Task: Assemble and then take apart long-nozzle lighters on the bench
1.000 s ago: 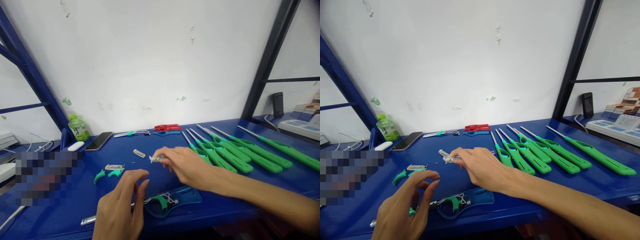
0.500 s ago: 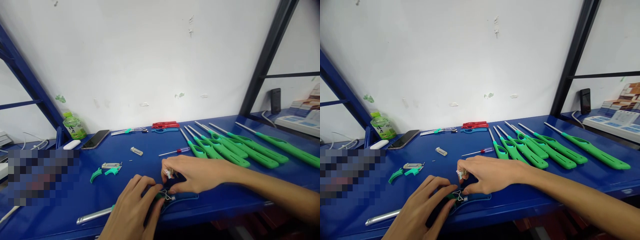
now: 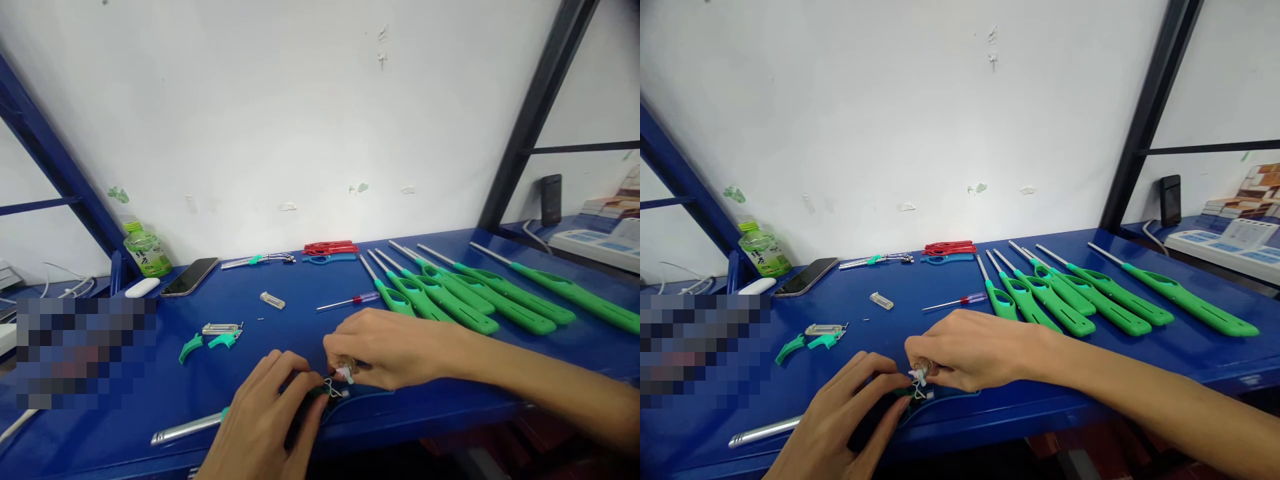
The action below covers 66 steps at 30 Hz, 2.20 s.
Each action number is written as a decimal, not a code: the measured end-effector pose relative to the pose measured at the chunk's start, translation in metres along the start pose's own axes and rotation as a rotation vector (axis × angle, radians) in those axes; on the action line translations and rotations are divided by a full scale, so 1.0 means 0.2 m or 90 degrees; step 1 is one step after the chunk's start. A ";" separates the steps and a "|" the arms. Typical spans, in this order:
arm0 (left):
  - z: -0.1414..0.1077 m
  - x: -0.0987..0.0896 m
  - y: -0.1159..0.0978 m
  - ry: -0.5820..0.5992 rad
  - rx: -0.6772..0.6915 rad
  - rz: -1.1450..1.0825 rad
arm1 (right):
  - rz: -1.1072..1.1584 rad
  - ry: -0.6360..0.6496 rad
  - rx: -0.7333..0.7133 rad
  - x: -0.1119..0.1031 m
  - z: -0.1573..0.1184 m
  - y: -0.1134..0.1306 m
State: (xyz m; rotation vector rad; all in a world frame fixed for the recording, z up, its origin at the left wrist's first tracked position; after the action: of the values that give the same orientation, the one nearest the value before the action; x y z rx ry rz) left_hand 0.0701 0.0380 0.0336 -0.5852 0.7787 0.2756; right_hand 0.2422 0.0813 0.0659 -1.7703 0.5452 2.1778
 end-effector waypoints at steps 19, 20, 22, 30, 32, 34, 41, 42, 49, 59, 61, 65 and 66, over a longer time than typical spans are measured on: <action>0.00 0.00 0.01 -0.002 -0.001 -0.017 | -0.020 -0.043 -0.035 0.02 0.00 -0.02; 0.00 0.00 0.01 0.004 -0.007 -0.016 | -0.023 -0.047 -0.044 0.03 0.00 -0.02; 0.00 0.00 0.01 0.002 -0.009 -0.018 | -0.032 -0.056 -0.062 0.04 0.00 -0.02; 0.00 0.00 0.01 -0.010 -0.013 -0.016 | -0.078 -0.106 -0.091 0.02 0.00 -0.01; 0.00 -0.01 0.01 -0.017 -0.017 -0.010 | -0.085 -0.124 -0.080 0.01 0.00 -0.01; -0.01 -0.01 0.00 -0.022 -0.017 -0.007 | -0.087 -0.138 -0.071 0.01 0.00 -0.02; -0.01 -0.01 0.01 -0.012 -0.012 0.010 | -0.083 -0.159 -0.068 0.01 0.00 -0.02; -0.01 -0.01 0.02 -0.015 -0.015 0.026 | -0.081 -0.163 -0.069 0.02 0.00 -0.02; -0.03 -0.01 0.03 -0.040 -0.034 0.080 | -0.049 -0.182 -0.068 0.01 -0.01 -0.02; 0.03 -0.02 0.01 -0.089 0.078 0.097 | 0.016 -0.165 -0.035 -0.01 0.00 -0.01; 0.03 -0.02 0.01 -0.097 0.084 0.095 | 0.020 -0.166 0.005 -0.03 0.00 -0.02; 0.03 -0.02 0.02 -0.107 0.086 0.098 | 0.020 -0.131 0.098 -0.08 -0.01 -0.03; 0.02 -0.01 0.02 -0.110 0.086 0.099 | 0.023 -0.109 0.115 -0.08 -0.02 -0.03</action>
State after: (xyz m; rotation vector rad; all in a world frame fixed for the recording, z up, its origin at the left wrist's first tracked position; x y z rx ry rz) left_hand 0.0693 0.0434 0.0369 -0.3691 0.6707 0.4076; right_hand 0.2508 0.0856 0.0797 -1.4774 0.7125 2.2002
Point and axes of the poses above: each hand's wrist, its own z-axis towards the middle knuckle, its own x-axis out of the palm, y = z × x, the point moved 5 cm from there along z, towards the middle knuckle, and after that the axes turned 13 degrees about -z, right-handed, at the moved point
